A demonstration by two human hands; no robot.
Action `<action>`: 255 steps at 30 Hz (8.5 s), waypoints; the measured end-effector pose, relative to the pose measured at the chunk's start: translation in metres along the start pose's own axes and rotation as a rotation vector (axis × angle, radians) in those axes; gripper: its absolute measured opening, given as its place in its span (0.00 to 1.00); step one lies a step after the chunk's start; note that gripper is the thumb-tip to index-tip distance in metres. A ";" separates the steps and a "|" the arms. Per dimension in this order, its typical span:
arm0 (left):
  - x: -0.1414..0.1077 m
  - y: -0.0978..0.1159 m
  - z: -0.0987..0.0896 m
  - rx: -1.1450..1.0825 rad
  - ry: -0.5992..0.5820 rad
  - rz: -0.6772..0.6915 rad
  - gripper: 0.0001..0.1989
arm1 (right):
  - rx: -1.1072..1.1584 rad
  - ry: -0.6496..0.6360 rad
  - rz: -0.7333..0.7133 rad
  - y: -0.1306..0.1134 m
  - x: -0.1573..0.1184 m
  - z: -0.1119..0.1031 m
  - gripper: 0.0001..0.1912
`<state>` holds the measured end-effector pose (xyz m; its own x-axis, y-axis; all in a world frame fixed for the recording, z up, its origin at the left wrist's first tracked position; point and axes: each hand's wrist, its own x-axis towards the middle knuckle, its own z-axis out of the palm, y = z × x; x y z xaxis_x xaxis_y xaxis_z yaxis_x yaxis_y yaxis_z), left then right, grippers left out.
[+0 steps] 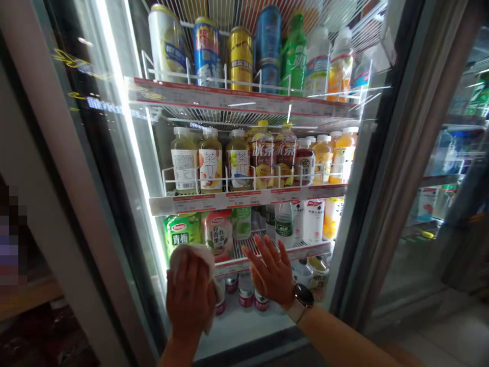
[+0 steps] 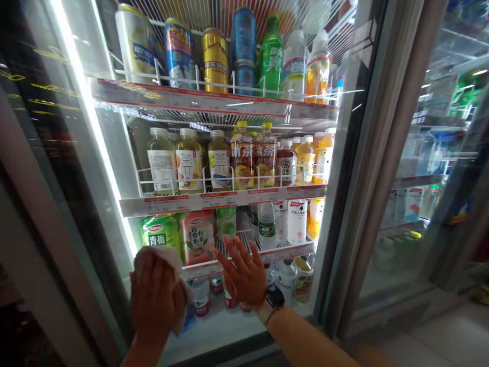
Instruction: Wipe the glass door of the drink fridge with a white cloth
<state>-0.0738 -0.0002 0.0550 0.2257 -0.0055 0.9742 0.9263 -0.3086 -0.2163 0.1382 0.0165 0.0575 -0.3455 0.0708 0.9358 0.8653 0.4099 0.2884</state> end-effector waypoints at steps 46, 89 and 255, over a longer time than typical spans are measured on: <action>-0.001 -0.033 -0.012 0.072 0.017 -0.234 0.38 | -0.001 -0.002 -0.007 -0.001 0.000 0.001 0.32; -0.003 0.052 0.023 -0.054 0.001 -0.120 0.34 | -0.021 0.017 -0.006 -0.001 0.002 0.001 0.30; 0.067 0.030 0.017 0.086 -0.181 0.064 0.35 | 0.135 -0.160 -0.407 0.011 -0.057 -0.015 0.31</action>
<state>-0.0256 0.0063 0.1129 0.3286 0.1509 0.9323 0.9288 -0.2307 -0.2900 0.1727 0.0034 0.0103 -0.7081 0.0145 0.7060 0.5963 0.5479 0.5867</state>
